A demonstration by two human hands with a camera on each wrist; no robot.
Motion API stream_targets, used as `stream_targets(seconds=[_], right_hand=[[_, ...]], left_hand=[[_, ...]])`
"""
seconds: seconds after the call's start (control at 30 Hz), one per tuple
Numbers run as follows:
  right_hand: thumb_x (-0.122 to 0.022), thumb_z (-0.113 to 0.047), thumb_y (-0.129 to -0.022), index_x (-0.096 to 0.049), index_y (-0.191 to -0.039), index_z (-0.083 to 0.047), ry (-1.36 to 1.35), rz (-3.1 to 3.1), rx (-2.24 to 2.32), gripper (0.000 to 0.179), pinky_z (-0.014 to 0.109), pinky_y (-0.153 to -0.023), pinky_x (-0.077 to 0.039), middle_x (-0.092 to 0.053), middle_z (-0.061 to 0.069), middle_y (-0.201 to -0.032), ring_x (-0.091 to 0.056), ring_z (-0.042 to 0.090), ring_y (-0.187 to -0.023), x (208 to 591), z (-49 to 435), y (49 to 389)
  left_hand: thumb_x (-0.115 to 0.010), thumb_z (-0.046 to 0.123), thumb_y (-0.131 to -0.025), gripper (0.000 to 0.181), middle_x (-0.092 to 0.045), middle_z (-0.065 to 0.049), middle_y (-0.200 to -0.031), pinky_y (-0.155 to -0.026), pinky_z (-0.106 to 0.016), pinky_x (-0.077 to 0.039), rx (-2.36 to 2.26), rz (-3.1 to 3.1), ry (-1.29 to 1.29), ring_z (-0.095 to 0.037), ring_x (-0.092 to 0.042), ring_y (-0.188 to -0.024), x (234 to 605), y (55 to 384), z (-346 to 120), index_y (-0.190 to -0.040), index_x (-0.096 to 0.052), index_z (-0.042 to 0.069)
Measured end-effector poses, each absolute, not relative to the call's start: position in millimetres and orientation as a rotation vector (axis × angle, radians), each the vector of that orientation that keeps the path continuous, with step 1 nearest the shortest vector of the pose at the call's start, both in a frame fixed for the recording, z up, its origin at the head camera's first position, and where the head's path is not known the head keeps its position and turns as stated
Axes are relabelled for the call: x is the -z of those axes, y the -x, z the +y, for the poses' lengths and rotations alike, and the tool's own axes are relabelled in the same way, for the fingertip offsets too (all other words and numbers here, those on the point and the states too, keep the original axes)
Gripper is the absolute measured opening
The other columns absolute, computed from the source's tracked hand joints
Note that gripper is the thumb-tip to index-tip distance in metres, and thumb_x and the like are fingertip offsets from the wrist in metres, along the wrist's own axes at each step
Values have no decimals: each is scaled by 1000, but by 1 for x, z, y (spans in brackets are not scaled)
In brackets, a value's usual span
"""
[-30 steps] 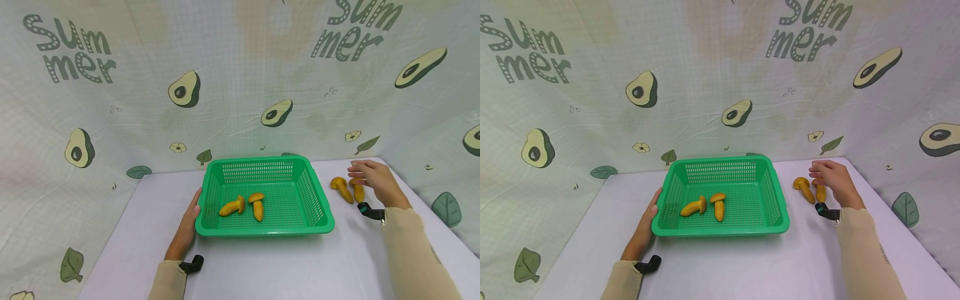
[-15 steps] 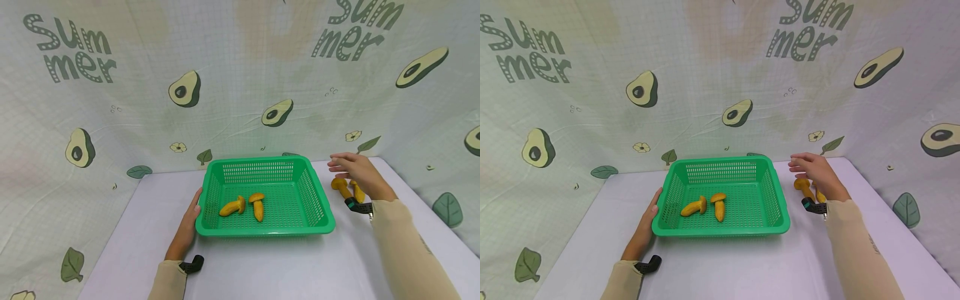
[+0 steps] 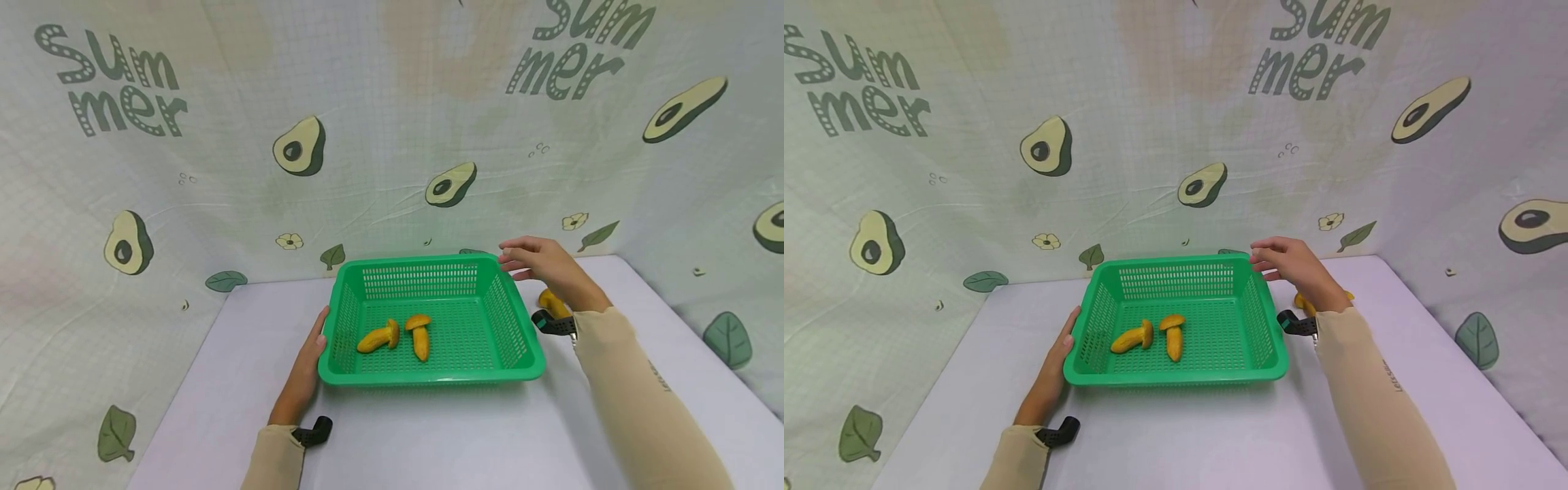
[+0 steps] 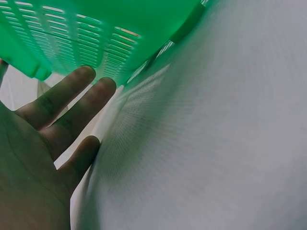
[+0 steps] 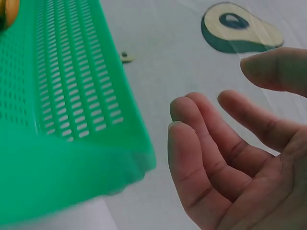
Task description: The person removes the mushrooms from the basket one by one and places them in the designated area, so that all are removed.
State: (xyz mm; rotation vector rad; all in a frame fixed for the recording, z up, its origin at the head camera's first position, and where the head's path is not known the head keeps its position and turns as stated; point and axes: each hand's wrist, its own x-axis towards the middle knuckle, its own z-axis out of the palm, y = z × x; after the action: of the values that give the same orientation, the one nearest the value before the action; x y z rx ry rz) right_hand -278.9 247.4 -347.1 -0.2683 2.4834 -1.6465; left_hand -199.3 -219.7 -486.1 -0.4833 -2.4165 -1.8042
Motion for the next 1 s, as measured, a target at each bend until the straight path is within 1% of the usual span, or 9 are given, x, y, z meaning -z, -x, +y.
stream_targets(seconds=[0.07, 0.13, 0.3, 0.4, 0.47, 0.57, 0.77, 0.9, 1.0], right_hand=[[-56, -35, -104, -52, -141, -2, 295, 2460, 1657, 49, 42, -95, -52, -56, 20, -134, -60, 35, -118, 345, 240, 281], [-56, -33, -104, -53, -140, -2, 309, 2441, 1665, 48, 43, -94, -53, -57, 22, -133, -59, 37, -118, 343, 234, 282], [-56, -34, -104, -53, -139, -2, 344, 2421, 1657, 48, 47, -93, -52, -61, 21, -127, -58, 40, -118, 341, 219, 287], [-57, -32, -104, -55, -138, -2, 365, 2419, 1636, 46, 49, -94, -52, -62, 20, -127, -60, 40, -116, 341, 211, 290], [-57, -30, -104, -55, -138, -1, 386, 2417, 1621, 44, 50, -94, -52, -61, 22, -128, -62, 38, -114, 343, 207, 292], [-58, -28, -103, -56, -137, -2, 397, 2407, 1603, 43, 49, -92, -53, -62, 23, -127, -64, 35, -111, 345, 200, 294], [-57, -26, -103, -55, -138, 0, 416, 2388, 1537, 44, 49, -91, -53, -62, 24, -126, -61, 40, -114, 345, 183, 294], [-56, -26, -103, -56, -137, 1, 425, 2393, 1499, 43, 45, -87, -55, -63, 22, -126, -62, 38, -113, 347, 173, 295], [-57, -26, -103, -57, -136, 0, 430, 2399, 1481, 42, 45, -87, -55, -65, 18, -124, -63, 37, -111, 351, 167, 297]], left_hand=[[-24, 37, -110, 54, -15, 5, -166, -117, -58, -5, 1804, -2420, 478, -20, -9, -151, 486, 199, -219, -162, -16, 27], [-24, 37, -110, 53, -14, 5, -166, -117, -58, -5, 1805, -2422, 477, -20, -8, -151, 487, 199, -219, -162, -16, 28], [-24, 37, -110, 54, -14, 5, -166, -117, -59, -5, 1804, -2425, 473, -20, -8, -151, 486, 198, -219, -162, -16, 27], [-24, 37, -110, 54, -15, 5, -166, -117, -59, -5, 1802, -2423, 476, -20, -8, -151, 486, 198, -219, -163, -16, 26], [-24, 37, -110, 54, -14, 5, -166, -117, -59, -5, 1803, -2423, 477, -20, -8, -151, 486, 198, -219, -162, -16, 27], [-24, 37, -110, 53, -14, 6, -166, -117, -59, -5, 1805, -2422, 477, -20, -8, -151, 486, 198, -219, -162, -16, 29], [-24, 37, -110, 54, -15, 6, -165, -117, -58, -5, 1800, -2418, 481, -20, -9, -151, 486, 198, -220, -162, -16, 27], [-24, 36, -110, 52, -15, 6, -165, -117, -58, -5, 1801, -2417, 487, -20, -9, -151, 486, 199, -220, -162, -17, 31], [-25, 34, -111, 52, -15, 5, -165, -117, -58, -5, 1802, -2416, 493, -20, -8, -151, 486, 199, -220, -162, -17, 30]])
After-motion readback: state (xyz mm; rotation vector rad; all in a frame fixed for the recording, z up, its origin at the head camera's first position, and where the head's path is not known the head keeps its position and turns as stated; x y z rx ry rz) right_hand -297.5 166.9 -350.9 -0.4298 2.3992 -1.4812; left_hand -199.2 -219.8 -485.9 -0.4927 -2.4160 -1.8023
